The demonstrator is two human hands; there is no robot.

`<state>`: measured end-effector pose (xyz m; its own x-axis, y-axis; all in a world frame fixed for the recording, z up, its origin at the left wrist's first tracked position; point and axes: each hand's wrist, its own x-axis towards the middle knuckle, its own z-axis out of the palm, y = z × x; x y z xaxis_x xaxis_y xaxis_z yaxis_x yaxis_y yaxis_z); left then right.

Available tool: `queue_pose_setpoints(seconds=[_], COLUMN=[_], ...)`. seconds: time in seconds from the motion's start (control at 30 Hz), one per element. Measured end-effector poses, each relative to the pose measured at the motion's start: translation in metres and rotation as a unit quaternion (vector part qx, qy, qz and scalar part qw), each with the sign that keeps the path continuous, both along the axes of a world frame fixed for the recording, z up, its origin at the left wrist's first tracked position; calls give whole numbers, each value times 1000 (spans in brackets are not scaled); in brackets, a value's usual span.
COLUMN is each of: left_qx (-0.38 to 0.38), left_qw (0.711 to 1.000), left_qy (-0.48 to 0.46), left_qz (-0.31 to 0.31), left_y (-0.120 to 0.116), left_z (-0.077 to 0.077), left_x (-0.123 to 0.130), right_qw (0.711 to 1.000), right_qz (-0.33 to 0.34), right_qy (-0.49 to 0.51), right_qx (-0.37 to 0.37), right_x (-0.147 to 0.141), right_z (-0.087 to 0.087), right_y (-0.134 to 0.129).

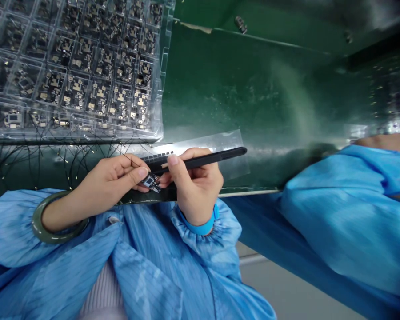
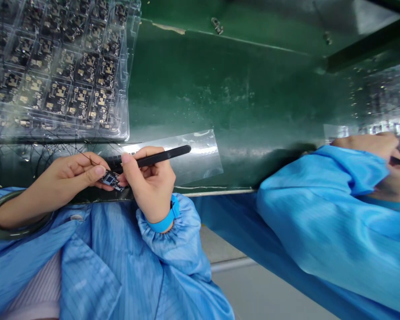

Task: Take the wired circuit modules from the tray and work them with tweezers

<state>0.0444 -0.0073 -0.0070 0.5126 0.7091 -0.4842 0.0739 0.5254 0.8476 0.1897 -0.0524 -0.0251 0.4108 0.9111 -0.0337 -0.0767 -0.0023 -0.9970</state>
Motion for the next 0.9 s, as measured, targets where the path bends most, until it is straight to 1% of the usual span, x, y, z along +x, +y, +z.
queue_pose_setpoints(seconds=[0.2,0.3,0.4,0.5,0.57,0.6,0.67,0.73,0.77,0.8,0.83,0.9], left_qx=[9,7,11,31,46,50,53,54,58,65,74,96], left_qw=[1000,1000,1000,999,998,997,998,998,998,997,997,995], left_qy=[22,19,23,42,52,52,42,32,31,33,35,38], left_qz=[-3,-4,-2,0,-5,-8,-14,-14,-10,-5,1,13], left_y=[0,-1,-1,-1,-1,-1,-1,-1,-1,-1,-1,-1], left_z=[0,-1,-2,-3,-3,-2,-1,1,2,3,3,2], left_x=[1,0,-1,-2,-3,-3,-4,-5,-5,-6,-6,-7], right_qw=[998,993,974,943,929,930,952,976,983,987,990,988], right_qz=[-24,-31,-35,6,31,31,-1,-46,-64,-67,-54,18], right_qy=[-54,-112,-211,-301,-328,-319,-248,-142,-102,-83,-86,-143], right_qx=[14,34,80,142,171,179,180,159,141,121,99,59], right_x=[-4,-5,-4,-2,-1,0,3,6,8,10,11,13], right_z=[-1,-3,-3,-2,-1,-1,-1,1,2,3,4,6], right_y=[-4,-7,-9,-10,-9,-9,-9,-11,-12,-13,-15,-18])
